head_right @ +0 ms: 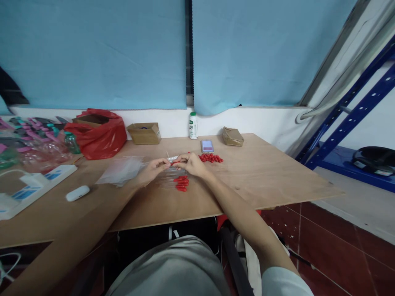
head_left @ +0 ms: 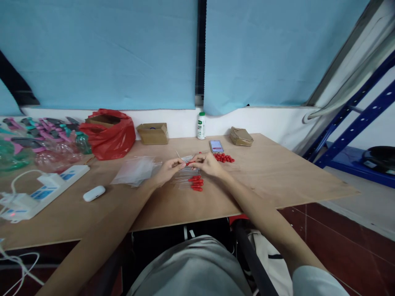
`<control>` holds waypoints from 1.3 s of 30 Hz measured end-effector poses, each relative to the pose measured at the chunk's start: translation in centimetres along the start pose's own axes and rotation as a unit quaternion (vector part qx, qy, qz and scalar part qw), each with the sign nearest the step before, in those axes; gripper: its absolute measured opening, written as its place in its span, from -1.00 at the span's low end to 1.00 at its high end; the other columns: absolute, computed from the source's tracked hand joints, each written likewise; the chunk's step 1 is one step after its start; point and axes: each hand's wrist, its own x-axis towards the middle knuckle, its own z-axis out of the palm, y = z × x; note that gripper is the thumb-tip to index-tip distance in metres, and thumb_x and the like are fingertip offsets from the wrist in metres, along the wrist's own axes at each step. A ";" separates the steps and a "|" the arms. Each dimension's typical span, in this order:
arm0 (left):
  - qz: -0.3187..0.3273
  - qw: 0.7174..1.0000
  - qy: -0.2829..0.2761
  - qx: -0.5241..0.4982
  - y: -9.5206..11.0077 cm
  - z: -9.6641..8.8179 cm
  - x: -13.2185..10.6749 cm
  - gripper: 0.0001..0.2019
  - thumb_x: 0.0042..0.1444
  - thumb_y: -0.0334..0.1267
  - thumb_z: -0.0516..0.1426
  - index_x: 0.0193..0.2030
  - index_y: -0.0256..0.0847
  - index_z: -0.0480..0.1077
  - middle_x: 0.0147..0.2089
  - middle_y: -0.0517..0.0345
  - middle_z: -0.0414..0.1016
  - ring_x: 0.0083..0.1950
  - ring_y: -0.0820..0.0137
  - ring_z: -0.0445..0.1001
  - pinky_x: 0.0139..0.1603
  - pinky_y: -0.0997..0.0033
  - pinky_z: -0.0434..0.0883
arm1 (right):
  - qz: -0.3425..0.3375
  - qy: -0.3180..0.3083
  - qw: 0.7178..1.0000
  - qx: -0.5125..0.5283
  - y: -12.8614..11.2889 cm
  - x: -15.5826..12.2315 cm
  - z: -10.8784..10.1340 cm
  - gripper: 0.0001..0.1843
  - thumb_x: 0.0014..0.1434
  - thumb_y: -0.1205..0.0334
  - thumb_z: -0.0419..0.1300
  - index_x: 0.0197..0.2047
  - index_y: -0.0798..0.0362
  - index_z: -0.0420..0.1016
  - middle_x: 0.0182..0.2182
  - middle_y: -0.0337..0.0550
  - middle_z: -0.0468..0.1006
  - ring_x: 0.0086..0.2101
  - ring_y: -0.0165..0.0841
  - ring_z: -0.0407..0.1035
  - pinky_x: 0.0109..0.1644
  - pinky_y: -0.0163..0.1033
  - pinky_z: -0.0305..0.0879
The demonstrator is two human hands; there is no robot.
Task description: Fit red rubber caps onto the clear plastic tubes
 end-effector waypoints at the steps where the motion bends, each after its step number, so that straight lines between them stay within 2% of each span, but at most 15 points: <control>1: 0.008 1.000 0.006 0.006 0.0 0.0 0.1 -0.63 0.23 0.09 0.21 -0.24 -0.24 0.52 -0.29 0.15 0.54 -0.25 0.37 0.44 -0.17 0.39 0.36 | -0.002 0.002 1.000 -0.003 0.0 0.0 0.0 -0.64 0.12 -0.01 0.43 -0.21 0.14 0.64 -0.43 -0.11 0.67 -0.40 -0.31 0.56 -0.24 -0.25 0.48; 4: 0.029 0.999 0.034 0.030 -0.3 0.0 0.2 -0.64 0.22 0.08 0.22 -0.22 -0.23 0.54 -0.27 0.12 0.58 -0.25 0.35 0.47 -0.17 0.38 0.38 | -0.020 0.016 0.999 -0.044 0.0 0.2 0.0 -0.67 0.15 0.02 0.41 -0.17 0.13 0.64 -0.40 -0.13 0.66 -0.40 -0.33 0.52 -0.25 -0.26 0.44; 9: 0.039 0.988 0.097 0.113 -1.2 0.2 0.3 -0.68 0.23 0.04 0.22 -0.20 -0.20 0.57 -0.46 0.21 0.47 -0.44 0.41 0.35 -0.39 0.42 0.25 | -0.039 0.026 0.994 -0.095 -0.1 0.3 0.0 -0.72 0.17 0.08 0.38 -0.16 0.12 0.63 -0.35 -0.16 0.64 -0.39 -0.38 0.44 -0.27 -0.30 0.36; 13: 0.061 0.983 0.110 0.131 -1.3 0.1 0.3 -0.70 0.25 0.01 0.21 -0.17 -0.19 0.58 -0.37 0.17 0.53 -0.38 0.39 0.40 -0.34 0.40 0.30 | -0.040 0.023 0.996 -0.080 0.3 0.4 -0.1 -0.70 0.18 0.09 0.37 -0.11 0.11 0.61 -0.28 -0.14 0.65 -0.36 -0.38 0.45 -0.24 -0.29 0.38; 17: 0.071 0.977 0.122 0.161 -0.9 -0.1 0.1 -0.72 0.25 -0.01 0.22 -0.12 -0.17 0.59 -0.31 0.14 0.56 -0.35 0.39 0.40 -0.30 0.39 0.31 | -0.036 0.023 0.996 -0.083 0.6 0.3 -0.2 -0.70 0.22 0.07 0.33 -0.06 0.09 0.60 -0.32 -0.15 0.64 -0.37 -0.36 0.47 -0.24 -0.27 0.39; 27: 0.075 0.976 0.108 0.173 -0.6 -0.2 -0.1 -0.76 0.26 -0.04 0.22 -0.10 -0.14 0.58 -0.23 0.14 0.56 -0.29 0.37 0.43 -0.24 0.39 0.34 | -0.024 0.012 0.997 -0.067 0.5 0.2 -0.2 -0.72 0.23 0.06 0.33 -0.16 0.12 0.59 -0.38 -0.16 0.63 -0.38 -0.35 0.50 -0.22 -0.26 0.42; 31: 0.073 0.976 0.107 0.174 -0.6 -0.1 -0.1 -0.75 0.25 -0.04 0.22 -0.11 -0.15 0.57 -0.26 0.16 0.55 -0.32 0.39 0.41 -0.27 0.40 0.32 | -0.028 0.009 0.998 -0.060 0.2 0.1 -0.3 -0.73 0.24 0.07 0.32 -0.19 0.13 0.59 -0.41 -0.15 0.62 -0.39 -0.33 0.51 -0.24 -0.26 0.41; 39: 0.096 0.974 0.095 0.184 -0.8 0.0 0.1 -0.78 0.28 -0.07 0.21 -0.11 -0.13 0.56 -0.26 0.20 0.55 -0.26 0.39 0.47 -0.21 0.41 0.36 | -0.038 0.012 0.993 -0.113 0.1 0.1 -0.3 -0.75 0.27 0.08 0.30 -0.20 0.13 0.60 -0.43 -0.17 0.60 -0.43 -0.37 0.46 -0.29 -0.30 0.35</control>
